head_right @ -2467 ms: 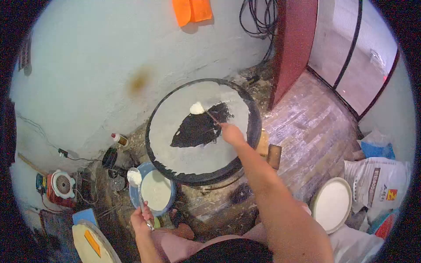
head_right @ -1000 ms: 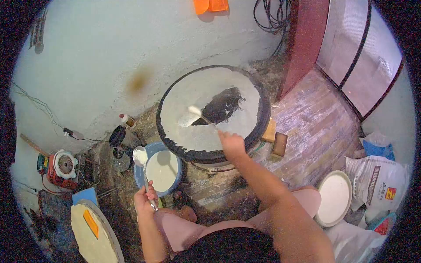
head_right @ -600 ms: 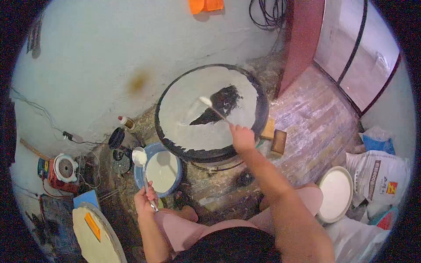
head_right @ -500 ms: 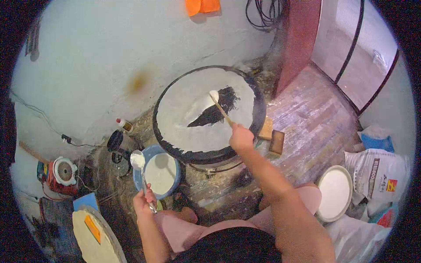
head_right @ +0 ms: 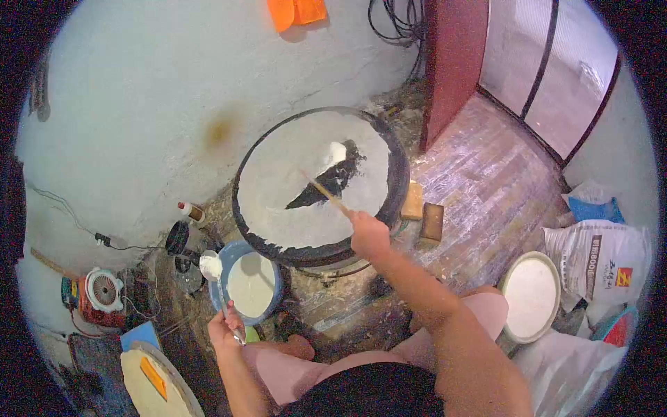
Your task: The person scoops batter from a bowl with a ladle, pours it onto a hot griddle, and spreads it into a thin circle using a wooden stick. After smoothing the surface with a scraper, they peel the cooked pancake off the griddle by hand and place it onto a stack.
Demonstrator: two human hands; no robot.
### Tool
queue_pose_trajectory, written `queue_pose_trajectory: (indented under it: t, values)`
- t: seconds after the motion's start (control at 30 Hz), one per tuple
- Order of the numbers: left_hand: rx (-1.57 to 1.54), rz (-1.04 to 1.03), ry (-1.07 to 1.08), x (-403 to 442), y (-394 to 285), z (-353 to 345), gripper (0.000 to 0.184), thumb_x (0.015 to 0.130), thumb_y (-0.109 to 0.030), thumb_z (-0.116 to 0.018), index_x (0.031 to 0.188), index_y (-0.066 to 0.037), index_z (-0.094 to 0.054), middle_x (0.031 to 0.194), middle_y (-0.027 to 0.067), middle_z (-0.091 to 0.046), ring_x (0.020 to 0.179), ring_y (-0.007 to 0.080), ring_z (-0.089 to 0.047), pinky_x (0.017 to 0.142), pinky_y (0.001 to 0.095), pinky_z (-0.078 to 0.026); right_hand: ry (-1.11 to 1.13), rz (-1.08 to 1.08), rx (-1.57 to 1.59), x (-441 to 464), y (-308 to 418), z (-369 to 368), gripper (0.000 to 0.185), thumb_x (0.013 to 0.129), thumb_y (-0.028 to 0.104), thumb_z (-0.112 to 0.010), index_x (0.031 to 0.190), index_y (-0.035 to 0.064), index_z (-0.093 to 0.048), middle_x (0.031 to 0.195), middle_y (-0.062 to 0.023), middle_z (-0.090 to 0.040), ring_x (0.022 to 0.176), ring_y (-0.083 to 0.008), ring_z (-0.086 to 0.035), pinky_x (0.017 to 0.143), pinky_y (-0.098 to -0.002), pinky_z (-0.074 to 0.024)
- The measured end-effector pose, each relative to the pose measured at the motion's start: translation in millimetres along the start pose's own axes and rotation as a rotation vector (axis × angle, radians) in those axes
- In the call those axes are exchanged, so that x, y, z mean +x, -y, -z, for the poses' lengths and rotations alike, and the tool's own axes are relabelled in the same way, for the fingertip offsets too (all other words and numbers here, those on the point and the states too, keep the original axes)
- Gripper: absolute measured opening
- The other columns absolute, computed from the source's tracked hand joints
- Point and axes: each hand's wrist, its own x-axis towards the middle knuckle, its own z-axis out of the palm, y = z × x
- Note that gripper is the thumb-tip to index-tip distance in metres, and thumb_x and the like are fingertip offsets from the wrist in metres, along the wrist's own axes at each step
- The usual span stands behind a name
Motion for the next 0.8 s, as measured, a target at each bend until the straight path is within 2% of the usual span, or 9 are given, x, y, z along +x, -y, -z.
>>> queue_pose_trajectory:
  t: [0.03, 0.1, 0.13, 0.23, 0.3, 0.37, 0.6, 0.67, 0.8]
  values:
    - [0.008, 0.003, -0.004, -0.3, 1.0, -0.1, 0.029, 0.087, -0.019, -0.037, 0.095, 0.006, -0.049, 0.063, 0.0043, -0.046, 0.043, 0.0097, -0.037, 0.037, 0.0216, -0.033, 0.002, -0.009, 0.003, 1.0, -5.0, 0.1, 0.037, 0.069, 0.006, -0.050, 0.106, 0.0097, -0.051, 0.084, -0.0107, -0.055, 0.074, -0.0293, -0.059, 0.061, -0.0402, -0.0479]
    - [0.019, 0.010, 0.008, -0.6, 1.8, -1.7, 0.029, 0.088, -0.020, -0.036, 0.095, 0.005, -0.049, 0.064, 0.0047, -0.047, 0.044, 0.0098, -0.039, 0.038, 0.0223, -0.035, 0.081, -0.072, -0.308, 15.9, -24.8, 2.7, 0.034, 0.070, 0.007, -0.050, 0.104, 0.0090, -0.051, 0.083, -0.0097, -0.054, 0.073, -0.0282, -0.058, 0.059, -0.0397, -0.0478]
    - [0.026, 0.013, 0.007, 0.3, 0.6, -0.1, 0.029, 0.088, -0.020, -0.036, 0.095, 0.005, -0.049, 0.064, 0.0047, -0.047, 0.044, 0.0098, -0.039, 0.038, 0.0223, -0.035, 0.008, -0.090, -0.365, 22.4, -37.9, 5.1, 0.031, 0.072, 0.008, -0.049, 0.103, 0.0081, -0.050, 0.081, -0.0095, -0.054, 0.072, -0.0273, -0.058, 0.058, -0.0386, -0.0475]
    - [0.027, 0.067, -0.003, 5.5, -3.6, 5.6, 0.031, 0.088, -0.022, -0.037, 0.103, 0.003, -0.045, 0.068, 0.0057, -0.046, 0.047, 0.0113, -0.039, 0.041, 0.0230, -0.034, -0.025, -0.148, -0.383, 31.1, -49.6, 26.8, 0.028, 0.074, 0.008, -0.047, 0.102, 0.0077, -0.050, 0.078, -0.0100, -0.052, 0.069, -0.0272, -0.057, 0.057, -0.0377, -0.0470]
    - [-0.003, 0.067, 0.029, 5.6, -3.9, 8.5, 0.031, 0.087, -0.022, -0.038, 0.103, 0.003, -0.046, 0.069, 0.0069, -0.047, 0.048, 0.0119, -0.041, 0.041, 0.0235, -0.034, -0.032, -0.226, -0.288, 14.7, -42.3, 29.4, 0.025, 0.077, 0.008, -0.045, 0.101, 0.0066, -0.050, 0.083, -0.0135, -0.054, 0.074, -0.0316, -0.057, 0.061, -0.0417, -0.0466]
    - [-0.018, 0.061, 0.042, 5.7, -3.3, 8.2, 0.031, 0.088, -0.022, -0.038, 0.103, 0.003, -0.046, 0.069, 0.0067, -0.047, 0.049, 0.0119, -0.041, 0.041, 0.0235, -0.034, 0.043, -0.372, 0.079, 2.5, -52.9, 11.3, 0.026, 0.080, 0.010, -0.041, 0.105, 0.0069, -0.049, 0.087, -0.0181, -0.056, 0.080, -0.0360, -0.057, 0.068, -0.0452, -0.0450]
    - [0.012, 0.068, -0.005, 2.9, -0.6, 1.2, 0.031, 0.088, -0.022, -0.036, 0.103, 0.003, -0.047, 0.067, 0.0055, -0.047, 0.048, 0.0111, -0.041, 0.040, 0.0226, -0.033, -0.029, -0.375, 0.235, 53.9, -109.9, 22.3, 0.033, 0.083, 0.016, -0.039, 0.114, 0.0105, -0.050, 0.094, -0.0179, -0.059, 0.087, -0.0314, -0.057, 0.076, -0.0411, -0.0438]
    - [0.012, 0.056, -0.012, 3.1, -0.1, 2.9, 0.031, 0.088, -0.022, -0.035, 0.104, 0.003, -0.046, 0.068, 0.0055, -0.047, 0.048, 0.0109, -0.040, 0.040, 0.0225, -0.033, 0.137, -0.482, 0.241, 58.0, -109.1, 33.1, 0.033, 0.084, 0.017, -0.039, 0.114, 0.0111, -0.052, 0.097, -0.0161, -0.059, 0.086, -0.0290, -0.058, 0.076, -0.0381, -0.0449]
    - [0.040, 0.020, -0.045, 0.6, 1.8, -2.9, 0.032, 0.089, -0.022, -0.035, 0.104, 0.003, -0.046, 0.068, 0.0050, -0.046, 0.047, 0.0105, -0.039, 0.039, 0.0219, -0.033, 0.226, -0.225, 0.315, 43.8, -139.4, 28.5, 0.031, 0.084, 0.018, -0.040, 0.112, 0.0114, -0.054, 0.095, -0.0163, -0.060, 0.084, -0.0284, -0.059, 0.073, -0.0358, -0.0462]
